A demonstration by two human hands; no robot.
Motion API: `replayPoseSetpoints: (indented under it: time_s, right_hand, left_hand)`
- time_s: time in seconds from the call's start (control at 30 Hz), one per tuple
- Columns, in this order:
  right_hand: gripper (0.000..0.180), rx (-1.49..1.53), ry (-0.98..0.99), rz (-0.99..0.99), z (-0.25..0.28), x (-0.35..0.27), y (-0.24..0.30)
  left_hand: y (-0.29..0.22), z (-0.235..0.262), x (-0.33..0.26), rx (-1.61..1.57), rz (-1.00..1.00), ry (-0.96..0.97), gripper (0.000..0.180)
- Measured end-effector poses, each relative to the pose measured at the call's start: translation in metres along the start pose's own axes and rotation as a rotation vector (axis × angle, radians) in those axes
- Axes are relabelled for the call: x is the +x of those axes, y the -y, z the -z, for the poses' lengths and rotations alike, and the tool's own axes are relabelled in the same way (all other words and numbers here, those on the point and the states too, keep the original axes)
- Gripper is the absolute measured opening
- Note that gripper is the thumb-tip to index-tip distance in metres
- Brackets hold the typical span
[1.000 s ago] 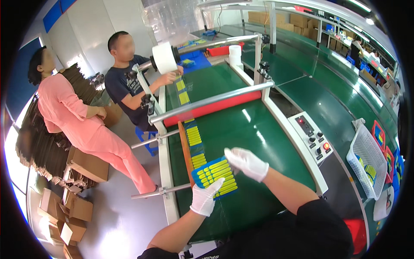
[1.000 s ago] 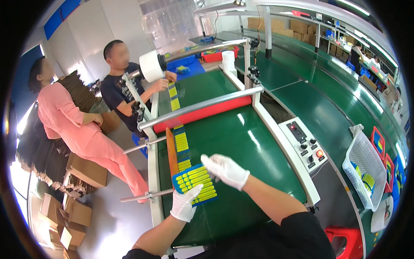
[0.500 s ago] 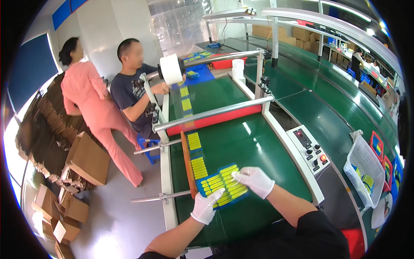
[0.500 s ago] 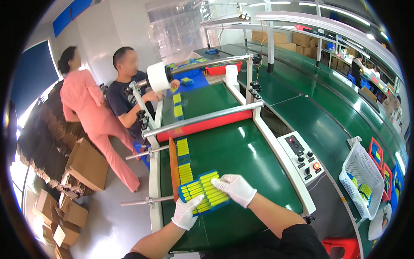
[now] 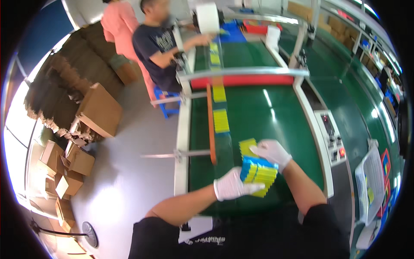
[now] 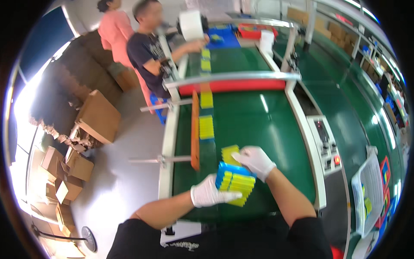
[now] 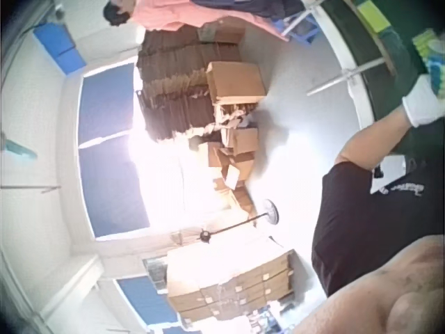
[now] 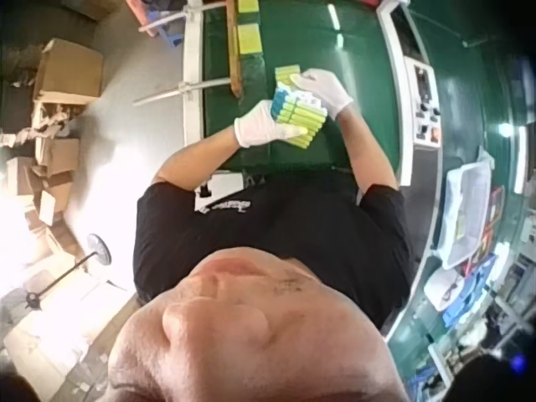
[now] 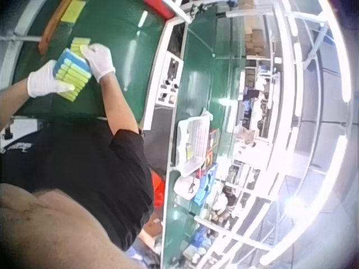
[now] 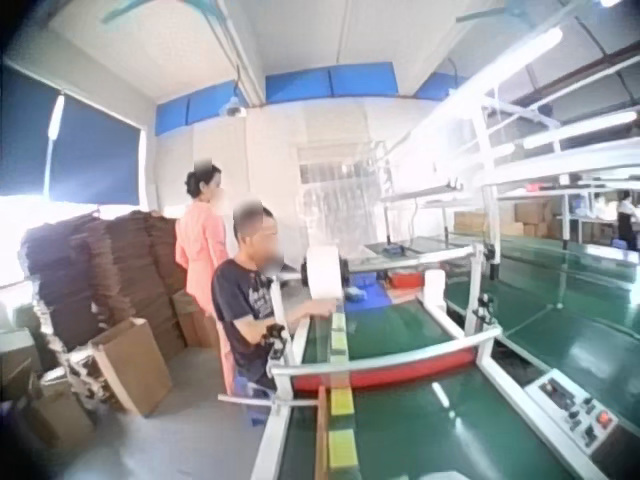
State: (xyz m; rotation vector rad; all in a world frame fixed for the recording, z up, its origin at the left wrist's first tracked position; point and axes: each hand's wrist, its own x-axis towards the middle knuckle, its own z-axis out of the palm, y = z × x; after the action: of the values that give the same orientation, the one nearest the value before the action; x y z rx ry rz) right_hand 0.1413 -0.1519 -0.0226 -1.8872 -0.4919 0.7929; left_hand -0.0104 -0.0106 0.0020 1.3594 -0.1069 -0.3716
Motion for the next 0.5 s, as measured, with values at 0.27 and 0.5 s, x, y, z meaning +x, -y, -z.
replayPoseSetpoints:
  time_s: [0.27, 0.5]
  right_hand:
    - [0.043, -0.308, -0.024, 0.019, -0.05, 0.041, 0.023]
    - [0.042, -0.273, -0.032, -0.076, -0.06, 0.062, 0.023]
  left_hand:
    - [-0.009, 0.008, 0.008, -0.026, 0.032, -0.032, 0.041]
    - [-0.011, 0.0, 0.005, -0.127, 0.108, -0.051, 0.044]
